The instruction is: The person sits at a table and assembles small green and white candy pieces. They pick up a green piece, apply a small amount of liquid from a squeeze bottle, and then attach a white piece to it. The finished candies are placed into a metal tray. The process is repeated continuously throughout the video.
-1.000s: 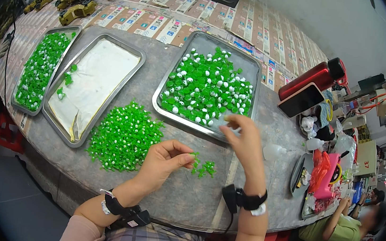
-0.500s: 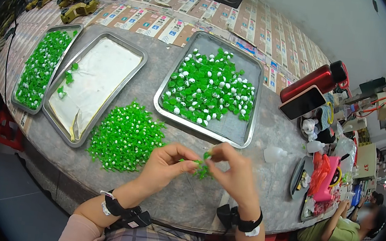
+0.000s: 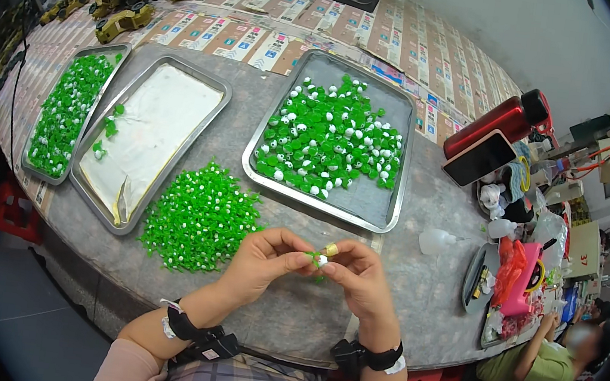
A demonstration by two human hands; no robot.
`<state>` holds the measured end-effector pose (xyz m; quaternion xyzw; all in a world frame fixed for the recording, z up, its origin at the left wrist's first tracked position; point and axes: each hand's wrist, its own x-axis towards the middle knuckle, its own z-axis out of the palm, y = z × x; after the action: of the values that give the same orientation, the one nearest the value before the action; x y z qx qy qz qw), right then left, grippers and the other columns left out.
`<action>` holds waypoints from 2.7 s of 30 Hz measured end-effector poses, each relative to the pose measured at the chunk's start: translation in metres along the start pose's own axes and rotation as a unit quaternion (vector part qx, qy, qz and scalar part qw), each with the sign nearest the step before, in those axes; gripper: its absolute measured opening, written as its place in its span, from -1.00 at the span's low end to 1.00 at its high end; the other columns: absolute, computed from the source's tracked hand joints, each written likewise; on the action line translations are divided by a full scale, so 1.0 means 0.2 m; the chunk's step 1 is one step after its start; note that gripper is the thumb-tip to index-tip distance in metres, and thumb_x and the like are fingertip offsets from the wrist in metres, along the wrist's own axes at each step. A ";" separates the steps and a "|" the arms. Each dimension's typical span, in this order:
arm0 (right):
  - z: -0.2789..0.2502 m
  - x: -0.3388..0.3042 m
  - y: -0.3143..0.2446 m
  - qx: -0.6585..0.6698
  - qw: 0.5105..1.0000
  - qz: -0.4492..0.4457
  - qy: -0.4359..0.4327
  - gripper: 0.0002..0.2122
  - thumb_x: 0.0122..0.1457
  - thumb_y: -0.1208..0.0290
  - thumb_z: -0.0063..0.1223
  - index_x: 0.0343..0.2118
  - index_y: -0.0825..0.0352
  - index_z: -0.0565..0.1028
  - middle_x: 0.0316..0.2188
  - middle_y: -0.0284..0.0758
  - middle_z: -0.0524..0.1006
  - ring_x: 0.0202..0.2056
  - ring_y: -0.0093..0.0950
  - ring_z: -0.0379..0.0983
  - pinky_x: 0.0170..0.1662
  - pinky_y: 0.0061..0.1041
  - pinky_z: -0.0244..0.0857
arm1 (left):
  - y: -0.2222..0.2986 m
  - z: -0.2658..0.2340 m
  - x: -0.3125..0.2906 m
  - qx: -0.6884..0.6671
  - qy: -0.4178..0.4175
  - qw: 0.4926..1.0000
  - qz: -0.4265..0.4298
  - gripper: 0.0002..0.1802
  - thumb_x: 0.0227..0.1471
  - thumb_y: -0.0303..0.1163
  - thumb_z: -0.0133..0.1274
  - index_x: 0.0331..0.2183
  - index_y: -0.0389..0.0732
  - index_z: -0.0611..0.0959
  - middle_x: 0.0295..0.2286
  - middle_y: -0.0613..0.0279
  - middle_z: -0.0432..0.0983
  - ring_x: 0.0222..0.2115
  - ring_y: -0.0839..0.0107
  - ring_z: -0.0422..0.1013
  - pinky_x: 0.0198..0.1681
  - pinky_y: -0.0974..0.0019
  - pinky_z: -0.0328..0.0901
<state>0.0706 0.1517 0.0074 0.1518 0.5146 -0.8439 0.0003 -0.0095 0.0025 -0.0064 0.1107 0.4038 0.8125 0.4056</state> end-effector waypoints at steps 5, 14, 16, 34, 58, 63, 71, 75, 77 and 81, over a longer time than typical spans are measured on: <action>0.05 -0.01 -0.02 -0.076 0.993 -0.066 0.057 -0.81 -0.11 0.62 0.03 -0.37 0.40 0.37 -0.43 -0.35 0.42 -0.41 -0.63 0.35 -0.36 -0.69 0.25 | 0.00 0.00 0.00 0.006 0.038 0.999 0.002 -0.89 -0.13 -0.54 -0.03 -0.44 -0.34 0.46 -0.51 0.18 0.44 -0.48 0.49 0.39 -0.38 0.47 0.32; 0.07 -0.01 -0.03 -0.095 0.988 -0.109 0.062 -0.82 -0.11 0.63 0.02 -0.38 0.41 0.37 -0.42 -0.33 0.43 -0.39 -0.61 0.37 -0.36 -0.70 0.26 | 0.00 0.00 0.01 0.025 0.046 0.999 -0.007 -0.90 -0.13 -0.54 -0.03 -0.45 -0.34 0.48 -0.51 0.19 0.44 -0.49 0.50 0.38 -0.39 0.49 0.32; 0.08 -0.01 -0.03 -0.120 0.984 -0.119 0.060 -0.83 -0.11 0.63 0.02 -0.38 0.41 0.37 -0.42 -0.33 0.44 -0.38 -0.61 0.37 -0.35 -0.70 0.26 | 0.00 0.00 0.01 0.027 0.041 0.999 -0.006 -0.90 -0.14 -0.54 -0.02 -0.45 -0.34 0.48 -0.51 0.19 0.44 -0.49 0.51 0.38 -0.40 0.50 0.31; -0.01 -0.02 -0.04 -0.170 0.985 0.004 0.002 -0.78 -0.07 0.57 0.00 -0.31 0.47 0.41 -0.41 -0.29 0.46 -0.39 -0.59 0.39 -0.31 -0.69 0.26 | 0.03 0.02 -0.01 0.508 -0.008 0.831 0.227 -0.92 -0.26 -0.49 0.05 -0.57 -0.24 0.49 -0.55 0.18 0.41 -0.54 0.30 0.35 -0.51 0.36 0.20; 0.03 0.16 0.03 -0.662 0.731 -0.166 0.015 -0.85 -0.19 0.40 0.05 -0.61 0.35 0.37 -0.60 -0.26 0.35 -0.45 -0.31 0.29 -0.38 -0.41 0.17 | 0.11 -0.02 0.03 -0.199 0.127 0.971 0.042 -0.76 0.00 -0.27 -0.17 -0.30 -0.21 0.39 -0.59 0.38 0.32 -0.59 0.65 0.26 -0.55 0.58 0.26; 0.03 0.16 -0.01 -0.642 0.752 -0.152 0.005 -0.88 -0.17 0.46 0.03 -0.58 0.38 0.37 -0.61 -0.27 0.37 -0.50 -0.35 0.32 -0.40 -0.47 0.20 | 0.01 0.01 0.03 -0.089 0.090 0.992 0.019 -0.75 -0.04 -0.33 -0.11 -0.30 -0.26 0.40 -0.58 0.35 0.35 -0.57 0.64 0.29 -0.50 0.55 0.27; 0.04 0.03 -0.08 -0.210 0.970 -0.105 0.061 -0.90 -0.06 0.53 -0.02 -0.46 0.44 0.39 -0.55 -0.41 0.38 -0.49 -0.64 0.30 -0.38 -0.68 0.18 | -0.05 0.07 0.00 0.112 0.031 0.993 0.030 -0.79 -0.18 -0.58 0.01 -0.38 -0.28 0.39 -0.53 0.32 0.34 -0.53 0.60 0.31 -0.46 0.54 0.28; 0.03 0.01 -0.04 -0.199 0.972 -0.117 0.034 -0.90 -0.04 0.56 -0.04 -0.43 0.44 0.39 -0.50 -0.40 0.40 -0.45 -0.65 0.31 -0.36 -0.70 0.18 | -0.05 0.07 0.00 0.142 0.036 0.989 0.014 -0.81 -0.18 -0.56 0.01 -0.41 -0.27 0.39 -0.51 0.29 0.35 -0.52 0.59 0.32 -0.46 0.54 0.27; 0.02 0.00 -0.04 -0.167 0.979 -0.107 0.043 -0.90 -0.04 0.57 -0.04 -0.43 0.44 0.39 -0.47 -0.38 0.40 -0.43 -0.64 0.32 -0.35 -0.71 0.19 | -0.06 0.05 0.00 0.169 0.040 0.985 0.018 -0.82 -0.18 -0.55 0.01 -0.41 -0.27 0.39 -0.50 0.28 0.36 -0.52 0.58 0.33 -0.46 0.54 0.27; 0.03 -0.02 -0.06 -0.113 0.985 -0.107 0.080 -0.92 -0.05 0.58 -0.03 -0.46 0.43 0.39 -0.45 -0.35 0.38 -0.41 -0.64 0.32 -0.35 -0.73 0.19 | -0.05 0.05 0.00 0.135 0.031 0.990 0.018 -0.82 -0.14 -0.51 -0.01 -0.38 -0.28 0.41 -0.52 0.29 0.38 -0.50 0.59 0.34 -0.43 0.57 0.28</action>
<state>0.0715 0.1506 0.0211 0.1617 0.6186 -0.7605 -0.1134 0.0011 0.0121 -0.0076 0.1462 0.5201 0.7610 0.3592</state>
